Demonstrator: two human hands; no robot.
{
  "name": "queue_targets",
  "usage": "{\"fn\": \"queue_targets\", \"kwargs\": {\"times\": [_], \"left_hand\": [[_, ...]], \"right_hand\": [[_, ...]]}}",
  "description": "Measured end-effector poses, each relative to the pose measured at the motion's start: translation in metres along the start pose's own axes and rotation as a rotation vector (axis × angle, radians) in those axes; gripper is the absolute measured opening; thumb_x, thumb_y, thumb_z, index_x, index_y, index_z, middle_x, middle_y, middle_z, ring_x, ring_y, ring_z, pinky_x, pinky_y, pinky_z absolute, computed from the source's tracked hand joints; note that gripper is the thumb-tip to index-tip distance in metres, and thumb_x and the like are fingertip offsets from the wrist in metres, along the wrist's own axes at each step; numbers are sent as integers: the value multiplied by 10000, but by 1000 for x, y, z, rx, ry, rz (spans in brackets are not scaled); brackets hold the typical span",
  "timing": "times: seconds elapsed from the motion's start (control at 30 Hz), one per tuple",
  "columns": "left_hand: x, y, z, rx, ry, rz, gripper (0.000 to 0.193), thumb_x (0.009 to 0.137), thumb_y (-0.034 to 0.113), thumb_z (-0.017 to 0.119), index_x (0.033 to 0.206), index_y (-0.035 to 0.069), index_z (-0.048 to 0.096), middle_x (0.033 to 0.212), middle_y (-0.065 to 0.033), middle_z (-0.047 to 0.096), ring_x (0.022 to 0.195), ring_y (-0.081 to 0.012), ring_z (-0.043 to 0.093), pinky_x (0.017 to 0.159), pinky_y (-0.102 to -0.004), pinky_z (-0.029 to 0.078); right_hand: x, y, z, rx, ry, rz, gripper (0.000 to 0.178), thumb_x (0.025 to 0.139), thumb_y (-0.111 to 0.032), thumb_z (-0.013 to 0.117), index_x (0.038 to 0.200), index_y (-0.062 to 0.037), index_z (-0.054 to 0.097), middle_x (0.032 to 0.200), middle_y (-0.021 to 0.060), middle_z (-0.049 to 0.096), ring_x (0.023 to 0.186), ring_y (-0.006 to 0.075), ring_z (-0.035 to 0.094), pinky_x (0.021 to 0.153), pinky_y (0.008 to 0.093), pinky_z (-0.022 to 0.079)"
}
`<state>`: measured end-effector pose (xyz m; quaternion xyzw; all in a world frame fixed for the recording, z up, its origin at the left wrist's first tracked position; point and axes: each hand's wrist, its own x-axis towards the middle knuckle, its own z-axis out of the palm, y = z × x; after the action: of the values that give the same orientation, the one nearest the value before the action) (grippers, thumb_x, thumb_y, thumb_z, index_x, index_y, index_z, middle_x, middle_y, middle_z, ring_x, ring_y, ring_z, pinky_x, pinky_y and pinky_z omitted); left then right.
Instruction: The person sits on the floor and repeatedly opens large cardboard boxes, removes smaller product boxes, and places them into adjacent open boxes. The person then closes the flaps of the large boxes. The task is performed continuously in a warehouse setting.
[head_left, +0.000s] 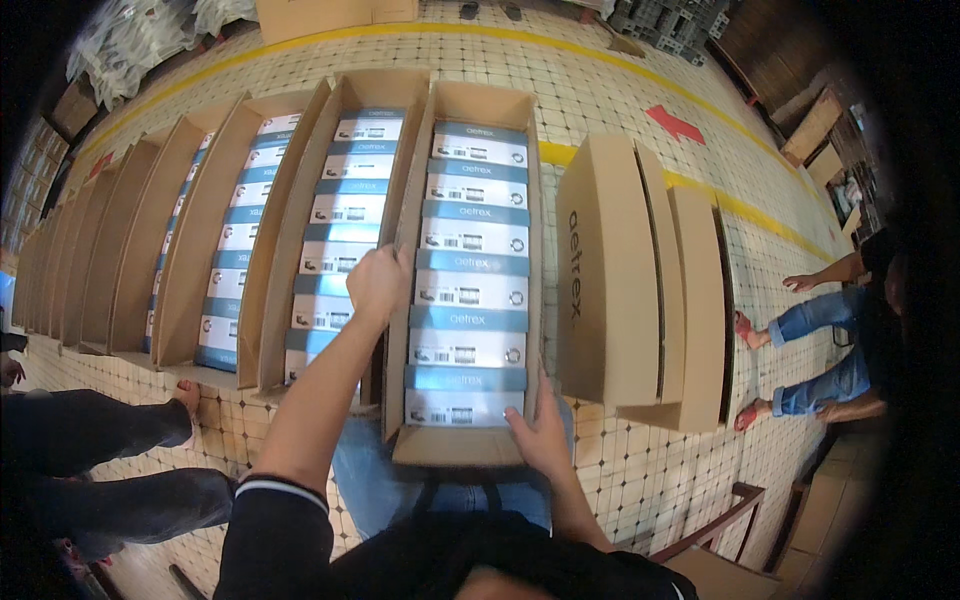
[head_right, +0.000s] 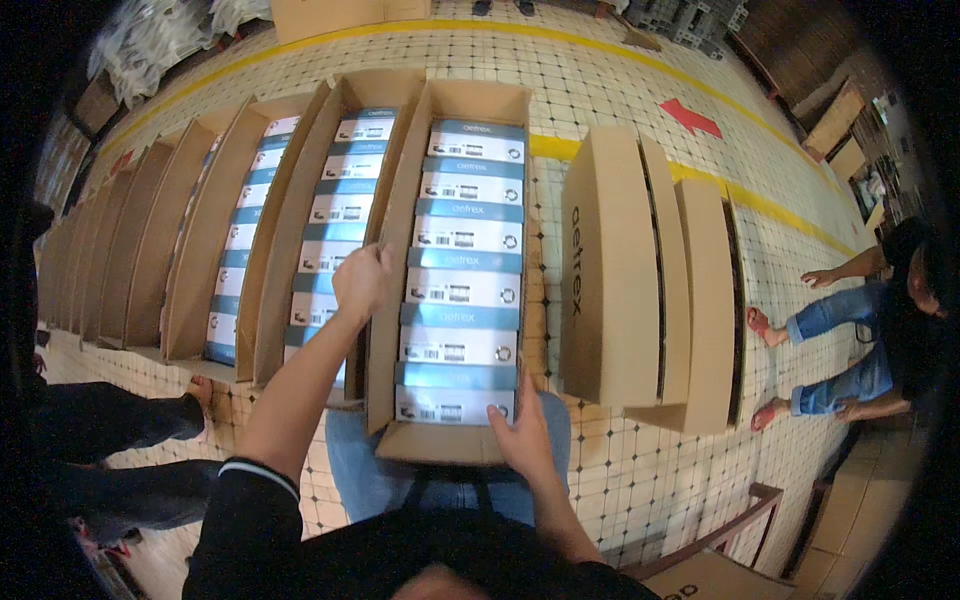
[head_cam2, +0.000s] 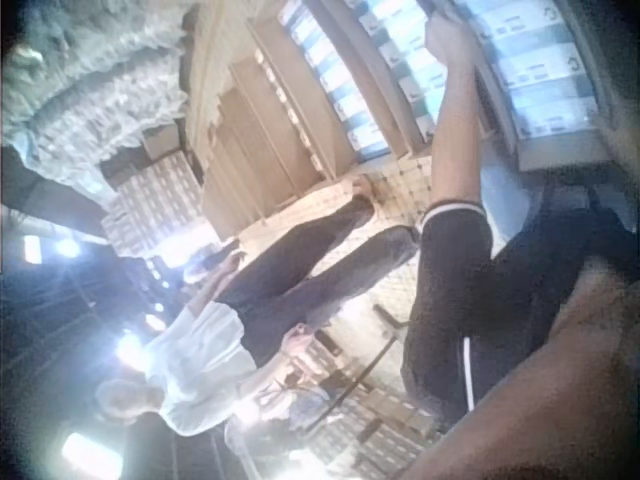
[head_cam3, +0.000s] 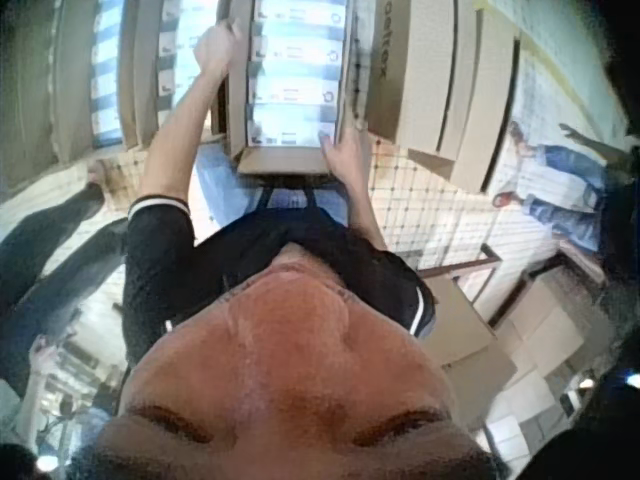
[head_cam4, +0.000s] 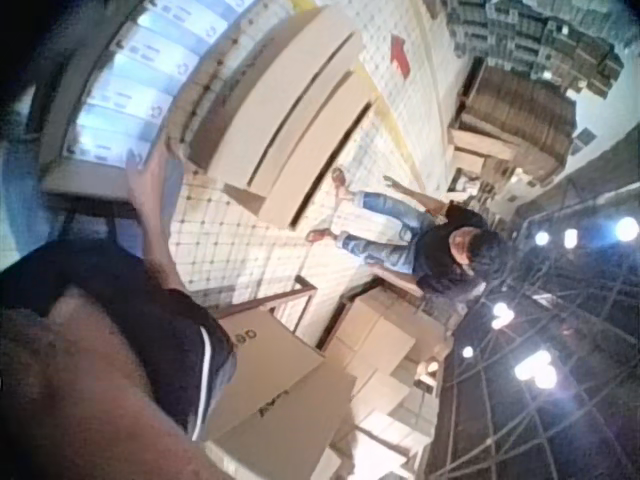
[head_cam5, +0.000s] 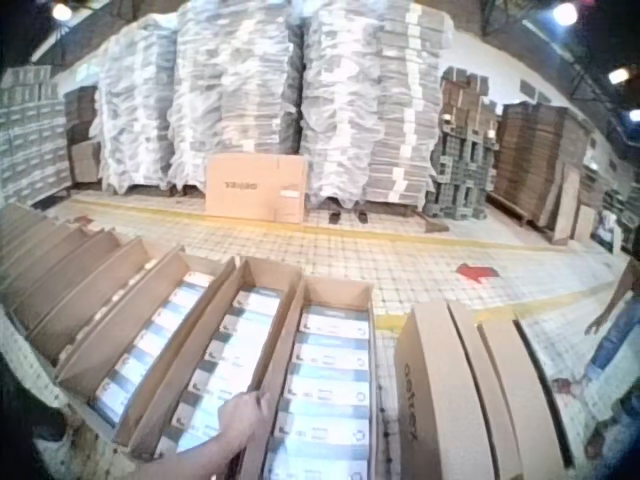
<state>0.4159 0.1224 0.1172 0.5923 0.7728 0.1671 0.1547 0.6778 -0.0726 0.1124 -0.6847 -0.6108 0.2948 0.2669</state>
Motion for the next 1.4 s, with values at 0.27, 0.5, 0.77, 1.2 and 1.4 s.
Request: {"fn": "queue_targets", "kwargs": {"times": [0.27, 0.5, 0.77, 1.2, 1.4], "left_hand": [[-3, 0, 4, 25, -27, -5, 460, 972, 408, 438, 981, 33, 706, 931, -221, 706, 903, -394, 677, 810, -489, 524], [-3, 0, 1, 31, -59, -43, 457, 974, 439, 437, 1041, 72, 702, 965, -198, 709, 935, -378, 675, 824, -483, 521], [-3, 4, 9, 84, 0, -85, 492, 942, 495, 452, 1045, 81, 699, 996, -196, 706, 950, -383, 670, 840, -495, 512], [-244, 243, 130, -215, 21, 640, 681, 759, 416, 780, 1293, 51, 567, 1382, -272, 476, 1287, -432, 457, 1074, -509, 368], [-276, 275, 250, 9, -190, 526, 955, 773, 472, 743, 1528, 126, 272, 1542, -320, 196, 1424, -461, 249, 1102, -542, 339]], "right_hand": [[-12, 14, -5, 20, -129, 187, 601, 969, -245, 473, 1510, -67, 284, 1351, 301, 515, 1229, 445, 526, 1038, 441, 402], [-13, 16, -2, -25, -140, 172, 628, 987, -208, 471, 1543, -103, 199, 1395, 266, 485, 1279, 424, 483, 1065, 440, 382], [5, 40, -35, 82, -208, 59, 695, 980, -393, 528, 1489, 18, 293, 1480, 257, 389, 1347, 416, 400, 1117, 461, 320], [115, 263, -174, -447, 79, 226, 813, 917, -466, 566, 1540, -79, 214, 1545, 320, 186, 1431, 472, 190, 1149, 570, 190], [136, 280, -246, -138, -15, 189, 675, 901, -211, 506, 1512, -55, 267, 1235, 314, 580, 1096, 471, 587, 974, 496, 457]]}}
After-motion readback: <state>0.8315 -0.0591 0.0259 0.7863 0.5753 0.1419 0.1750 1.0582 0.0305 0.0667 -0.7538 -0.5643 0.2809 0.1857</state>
